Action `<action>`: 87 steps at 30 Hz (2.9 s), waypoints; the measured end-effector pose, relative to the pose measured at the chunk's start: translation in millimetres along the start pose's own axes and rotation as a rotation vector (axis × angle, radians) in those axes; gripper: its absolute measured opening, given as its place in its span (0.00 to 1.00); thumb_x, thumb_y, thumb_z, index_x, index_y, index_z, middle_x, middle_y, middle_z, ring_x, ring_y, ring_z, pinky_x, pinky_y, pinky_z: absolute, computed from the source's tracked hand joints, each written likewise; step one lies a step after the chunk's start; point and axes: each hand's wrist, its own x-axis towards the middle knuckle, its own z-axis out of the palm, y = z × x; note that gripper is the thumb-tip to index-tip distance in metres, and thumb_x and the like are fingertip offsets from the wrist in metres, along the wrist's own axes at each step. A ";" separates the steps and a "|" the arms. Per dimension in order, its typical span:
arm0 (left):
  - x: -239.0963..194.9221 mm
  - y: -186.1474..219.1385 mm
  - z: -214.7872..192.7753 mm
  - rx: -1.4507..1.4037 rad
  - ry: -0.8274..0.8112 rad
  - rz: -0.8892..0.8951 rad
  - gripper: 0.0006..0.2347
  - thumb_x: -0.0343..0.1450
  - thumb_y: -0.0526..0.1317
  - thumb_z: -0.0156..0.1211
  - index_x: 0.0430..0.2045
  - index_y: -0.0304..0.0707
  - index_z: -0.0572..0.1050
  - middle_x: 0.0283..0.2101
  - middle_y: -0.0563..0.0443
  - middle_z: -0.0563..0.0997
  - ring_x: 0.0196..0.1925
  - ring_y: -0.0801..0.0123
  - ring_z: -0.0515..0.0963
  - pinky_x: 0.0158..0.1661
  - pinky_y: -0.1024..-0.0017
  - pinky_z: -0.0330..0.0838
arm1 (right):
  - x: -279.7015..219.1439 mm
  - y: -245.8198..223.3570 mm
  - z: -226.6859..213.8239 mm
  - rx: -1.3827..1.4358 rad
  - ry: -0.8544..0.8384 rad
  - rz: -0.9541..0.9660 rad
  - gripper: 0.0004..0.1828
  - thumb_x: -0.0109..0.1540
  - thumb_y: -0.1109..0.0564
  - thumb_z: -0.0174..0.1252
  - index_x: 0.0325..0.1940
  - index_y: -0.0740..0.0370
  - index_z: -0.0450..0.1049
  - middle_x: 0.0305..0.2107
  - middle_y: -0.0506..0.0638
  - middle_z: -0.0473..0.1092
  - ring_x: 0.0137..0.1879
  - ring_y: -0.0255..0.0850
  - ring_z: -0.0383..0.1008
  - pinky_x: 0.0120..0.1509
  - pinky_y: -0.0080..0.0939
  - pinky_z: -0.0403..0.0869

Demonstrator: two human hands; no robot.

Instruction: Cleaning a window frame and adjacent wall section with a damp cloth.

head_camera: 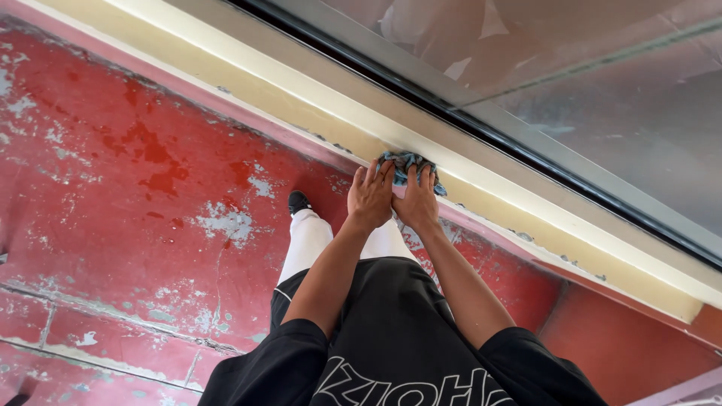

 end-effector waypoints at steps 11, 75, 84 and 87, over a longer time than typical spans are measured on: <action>-17.5 -64.4 -21.0 -0.041 0.099 -0.068 0.35 0.70 0.46 0.57 0.72 0.39 0.51 0.77 0.53 0.52 0.79 0.58 0.43 0.72 0.53 0.41 | 20.2 -63.3 31.6 -0.065 -0.007 -0.090 0.51 0.57 0.48 0.66 0.78 0.62 0.47 0.74 0.74 0.39 0.79 0.73 0.38 0.79 0.59 0.54; 27.3 -47.0 -45.8 0.005 -0.030 -0.052 0.41 0.67 0.50 0.58 0.71 0.22 0.49 0.77 0.34 0.48 0.79 0.43 0.38 0.72 0.59 0.44 | 14.5 -55.2 -4.4 -0.234 0.002 -0.247 0.50 0.54 0.52 0.66 0.78 0.49 0.53 0.75 0.55 0.52 0.82 0.52 0.45 0.78 0.57 0.53; 39.1 22.4 -4.7 -0.075 -0.031 -0.030 0.39 0.66 0.48 0.56 0.70 0.23 0.52 0.76 0.34 0.50 0.79 0.40 0.36 0.72 0.57 0.44 | -3.4 11.8 -31.7 -0.213 -0.001 -0.214 0.49 0.53 0.57 0.63 0.77 0.54 0.53 0.73 0.55 0.55 0.81 0.54 0.44 0.76 0.54 0.55; 36.0 44.2 4.4 -0.112 -0.006 -0.012 0.36 0.66 0.45 0.55 0.70 0.27 0.53 0.77 0.35 0.51 0.80 0.41 0.36 0.72 0.55 0.43 | -13.9 25.8 -33.6 -0.214 0.009 -0.172 0.47 0.56 0.58 0.61 0.79 0.56 0.52 0.75 0.55 0.54 0.83 0.53 0.43 0.77 0.55 0.55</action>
